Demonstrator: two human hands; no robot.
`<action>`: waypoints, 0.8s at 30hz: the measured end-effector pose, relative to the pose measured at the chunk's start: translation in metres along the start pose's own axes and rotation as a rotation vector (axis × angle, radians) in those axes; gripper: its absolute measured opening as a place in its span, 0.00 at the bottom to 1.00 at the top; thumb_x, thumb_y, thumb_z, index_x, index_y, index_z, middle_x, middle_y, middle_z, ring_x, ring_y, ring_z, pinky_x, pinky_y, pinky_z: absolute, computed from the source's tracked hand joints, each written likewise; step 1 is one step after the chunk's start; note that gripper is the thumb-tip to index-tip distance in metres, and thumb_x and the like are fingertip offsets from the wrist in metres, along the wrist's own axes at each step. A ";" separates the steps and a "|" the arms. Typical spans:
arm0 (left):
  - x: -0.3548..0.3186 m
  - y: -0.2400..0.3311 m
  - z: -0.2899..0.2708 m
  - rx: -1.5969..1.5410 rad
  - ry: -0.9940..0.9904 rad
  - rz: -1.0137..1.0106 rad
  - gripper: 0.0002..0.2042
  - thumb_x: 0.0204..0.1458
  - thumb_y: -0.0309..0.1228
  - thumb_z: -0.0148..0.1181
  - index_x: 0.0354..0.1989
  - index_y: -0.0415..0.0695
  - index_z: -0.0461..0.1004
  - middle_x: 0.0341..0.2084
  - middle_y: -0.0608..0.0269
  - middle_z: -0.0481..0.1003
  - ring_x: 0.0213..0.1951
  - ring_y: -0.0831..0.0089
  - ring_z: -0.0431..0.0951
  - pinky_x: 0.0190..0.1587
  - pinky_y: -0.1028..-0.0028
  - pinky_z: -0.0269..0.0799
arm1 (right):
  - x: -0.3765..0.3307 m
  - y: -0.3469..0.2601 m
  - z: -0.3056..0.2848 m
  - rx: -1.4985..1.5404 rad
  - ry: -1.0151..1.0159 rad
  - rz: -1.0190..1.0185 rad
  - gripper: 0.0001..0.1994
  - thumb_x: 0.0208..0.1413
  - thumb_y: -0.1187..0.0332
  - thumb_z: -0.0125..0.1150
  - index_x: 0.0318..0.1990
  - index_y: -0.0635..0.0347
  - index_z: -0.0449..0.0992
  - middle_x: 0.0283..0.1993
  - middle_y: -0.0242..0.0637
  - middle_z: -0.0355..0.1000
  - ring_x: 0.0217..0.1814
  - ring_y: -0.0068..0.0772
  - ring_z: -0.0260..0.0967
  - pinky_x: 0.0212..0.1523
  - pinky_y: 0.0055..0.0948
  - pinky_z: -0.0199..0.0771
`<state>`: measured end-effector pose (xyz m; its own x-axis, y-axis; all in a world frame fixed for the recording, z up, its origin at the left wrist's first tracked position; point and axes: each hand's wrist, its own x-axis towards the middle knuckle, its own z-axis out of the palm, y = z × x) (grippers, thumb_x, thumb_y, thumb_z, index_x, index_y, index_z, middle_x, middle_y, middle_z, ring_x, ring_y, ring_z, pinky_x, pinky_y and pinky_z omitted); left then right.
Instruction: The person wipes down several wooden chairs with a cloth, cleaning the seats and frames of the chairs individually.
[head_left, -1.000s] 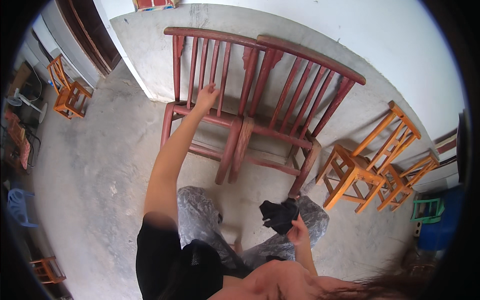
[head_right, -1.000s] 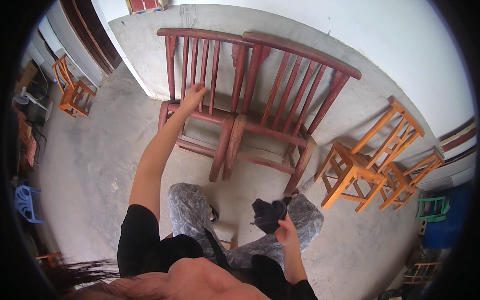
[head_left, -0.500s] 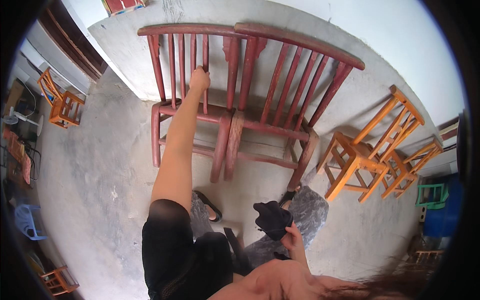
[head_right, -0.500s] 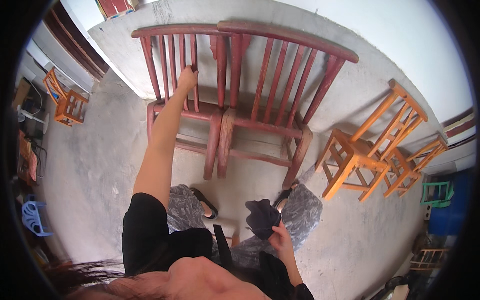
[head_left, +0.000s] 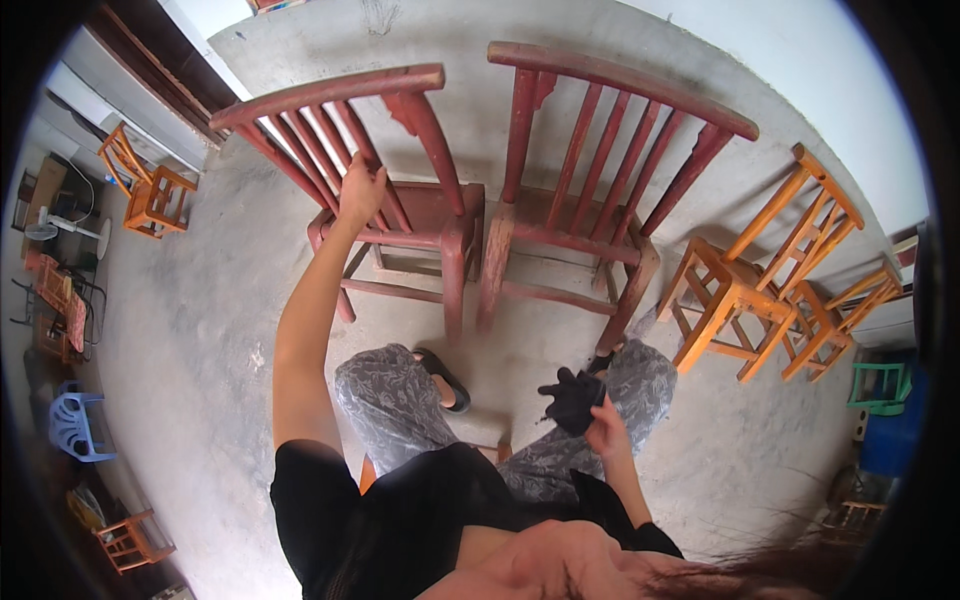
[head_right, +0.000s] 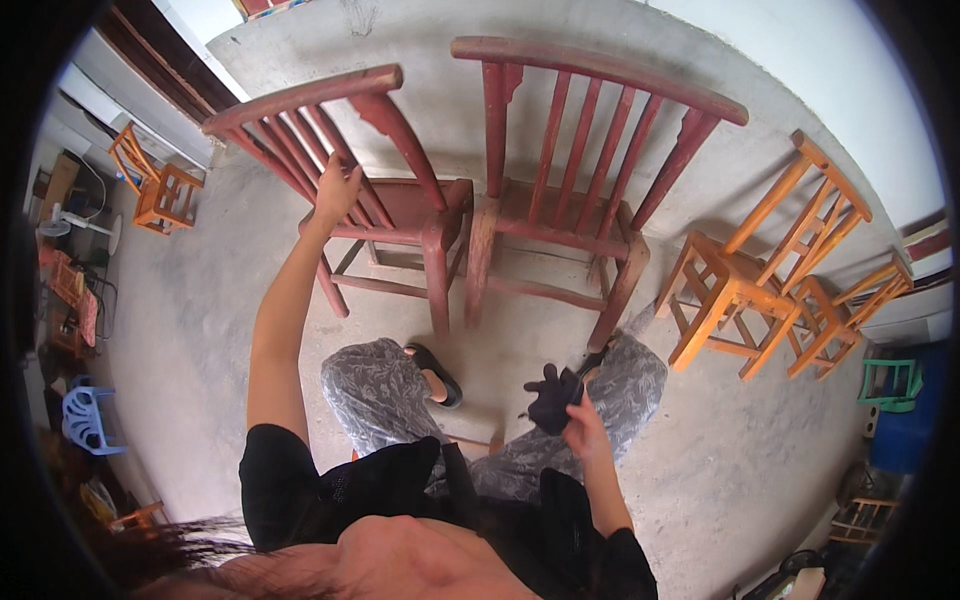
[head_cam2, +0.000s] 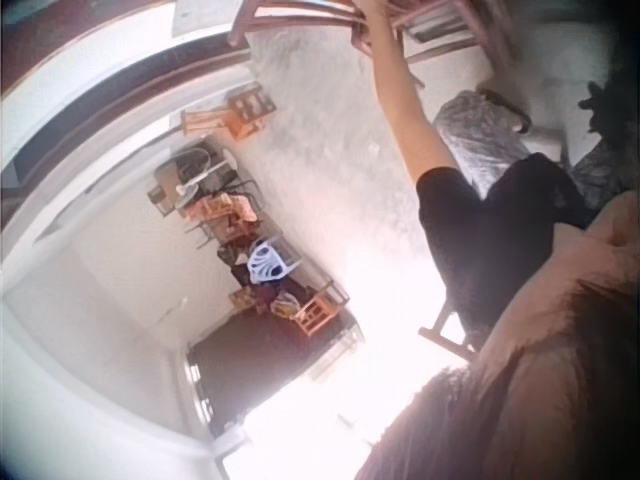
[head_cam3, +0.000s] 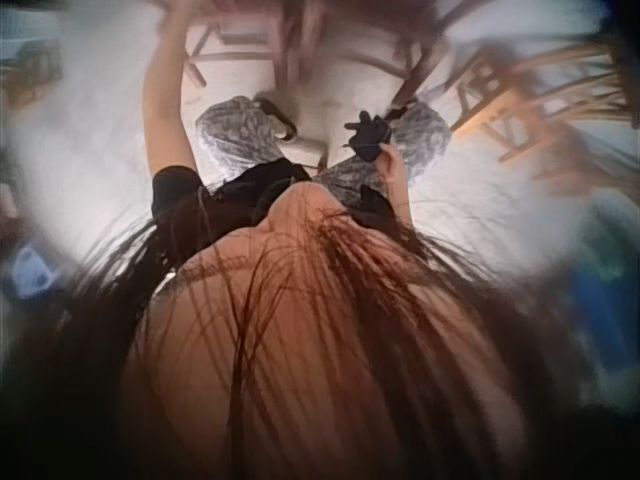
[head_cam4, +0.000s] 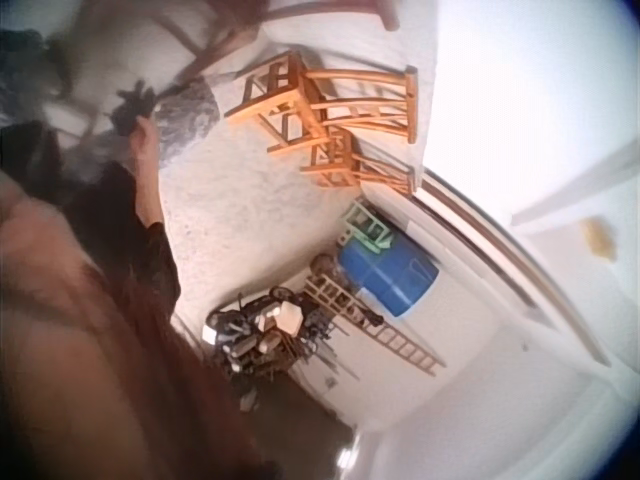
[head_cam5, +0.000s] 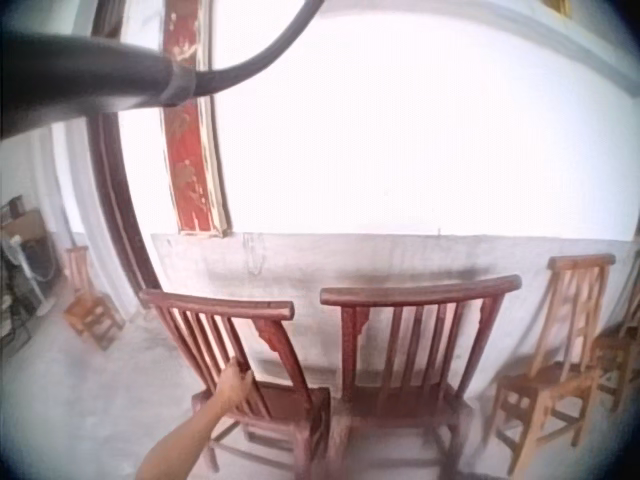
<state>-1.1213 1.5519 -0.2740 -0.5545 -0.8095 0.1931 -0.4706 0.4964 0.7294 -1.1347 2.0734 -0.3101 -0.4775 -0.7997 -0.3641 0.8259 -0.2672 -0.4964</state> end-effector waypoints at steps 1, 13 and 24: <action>-0.018 -0.005 -0.014 0.064 0.016 0.066 0.23 0.47 0.33 0.55 0.47 0.29 0.60 0.28 0.44 0.73 0.32 0.53 0.74 0.36 0.64 0.69 | 0.006 0.000 -0.003 -0.010 -0.008 -0.011 0.30 0.44 0.74 0.52 0.58 0.56 0.52 0.62 0.46 0.52 0.61 0.52 0.53 0.57 0.49 0.59; -0.241 -0.089 -0.078 0.063 -0.002 0.179 0.15 0.44 0.28 0.54 0.42 0.38 0.68 0.39 0.49 0.71 0.43 0.56 0.70 0.45 0.63 0.64 | 0.028 0.013 0.021 -0.045 -0.129 0.079 0.30 0.46 0.75 0.49 0.59 0.61 0.50 0.60 0.44 0.54 0.61 0.43 0.54 0.60 0.42 0.56; -0.246 -0.183 -0.170 -0.405 -0.062 0.062 0.16 0.46 0.33 0.55 0.42 0.38 0.68 0.37 0.56 0.71 0.42 0.69 0.70 0.46 0.73 0.65 | 0.017 0.017 0.048 -0.123 -0.166 0.097 0.25 0.45 0.75 0.50 0.54 0.61 0.55 0.56 0.47 0.58 0.58 0.46 0.58 0.56 0.46 0.60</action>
<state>-0.7821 1.6064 -0.3430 -0.6196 -0.7553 0.2134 -0.1343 0.3700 0.9193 -1.1146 2.0294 -0.2867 -0.3331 -0.8987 -0.2851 0.8181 -0.1252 -0.5613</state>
